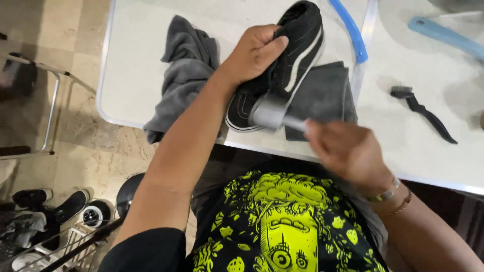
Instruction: Cleaning the white rubber sole of a black sneaker using a toothbrush, cleaning solution, and other small brushes.
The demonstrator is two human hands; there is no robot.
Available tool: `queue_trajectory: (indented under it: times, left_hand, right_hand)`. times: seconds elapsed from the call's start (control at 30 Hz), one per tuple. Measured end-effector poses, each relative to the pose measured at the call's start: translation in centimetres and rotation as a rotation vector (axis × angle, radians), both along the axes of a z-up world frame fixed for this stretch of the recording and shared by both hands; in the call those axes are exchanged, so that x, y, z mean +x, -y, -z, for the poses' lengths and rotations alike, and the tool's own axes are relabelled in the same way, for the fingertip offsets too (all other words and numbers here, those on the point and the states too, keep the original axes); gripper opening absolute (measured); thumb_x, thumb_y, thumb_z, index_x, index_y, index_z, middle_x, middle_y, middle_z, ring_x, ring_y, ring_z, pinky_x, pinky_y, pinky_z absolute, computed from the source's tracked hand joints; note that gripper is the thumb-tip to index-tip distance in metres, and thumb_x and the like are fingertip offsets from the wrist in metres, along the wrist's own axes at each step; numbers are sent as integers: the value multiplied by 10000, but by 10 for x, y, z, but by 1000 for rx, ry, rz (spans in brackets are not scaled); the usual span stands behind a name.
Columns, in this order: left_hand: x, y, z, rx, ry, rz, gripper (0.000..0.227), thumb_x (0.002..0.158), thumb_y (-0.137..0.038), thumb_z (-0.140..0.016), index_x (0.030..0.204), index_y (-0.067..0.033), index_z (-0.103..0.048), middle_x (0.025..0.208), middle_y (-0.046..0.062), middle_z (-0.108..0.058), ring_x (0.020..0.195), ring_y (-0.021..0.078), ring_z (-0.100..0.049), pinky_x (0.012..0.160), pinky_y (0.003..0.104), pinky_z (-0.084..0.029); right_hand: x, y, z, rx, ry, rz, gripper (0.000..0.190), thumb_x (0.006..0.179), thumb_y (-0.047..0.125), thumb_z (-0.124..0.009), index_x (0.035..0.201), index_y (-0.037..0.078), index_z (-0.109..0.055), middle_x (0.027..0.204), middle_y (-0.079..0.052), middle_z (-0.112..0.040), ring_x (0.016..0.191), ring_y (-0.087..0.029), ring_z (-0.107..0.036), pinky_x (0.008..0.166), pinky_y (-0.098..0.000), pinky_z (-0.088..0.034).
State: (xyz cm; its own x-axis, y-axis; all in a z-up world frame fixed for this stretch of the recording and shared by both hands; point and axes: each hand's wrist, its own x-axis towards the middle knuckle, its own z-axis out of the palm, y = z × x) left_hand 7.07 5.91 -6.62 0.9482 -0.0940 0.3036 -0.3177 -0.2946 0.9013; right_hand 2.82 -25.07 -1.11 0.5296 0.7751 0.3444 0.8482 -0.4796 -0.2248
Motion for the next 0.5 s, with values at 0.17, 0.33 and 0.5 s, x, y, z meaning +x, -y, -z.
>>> queue_trajectory:
  times: [0.17, 0.33, 0.5]
  left_hand:
    - [-4, 2, 18, 12, -43, -3, 425, 1097, -326, -539, 759, -209, -310, 687, -70, -253, 617, 63, -288, 588, 328, -226]
    - [-10, 8, -12, -52, -104, -11, 383, 1067, -306, -528, 763, -204, -319, 678, -83, -295, 598, 56, -305, 568, 277, -245]
    - [-5, 8, 10, -87, -48, -21, 341, 1068, -347, -533, 795, -185, -411, 731, -90, -346, 673, 55, -338, 602, 278, -279]
  right_hand:
    - [11, 9, 16, -195, -220, 258, 640, 1199, 428, -375, 593, 220, -385, 518, 97, -343, 441, -87, -257, 447, -297, -151]
    - [-10, -1, -8, 73, 80, -247, 523, 1100, 242, -586, 594, 192, -462, 505, 52, -329, 390, -113, -281, 328, -310, -266]
    - [19, 0, 8, -284, -319, 288, 608, 1166, 473, -324, 639, 203, -460, 503, 86, -392, 413, -106, -334, 406, -306, -210]
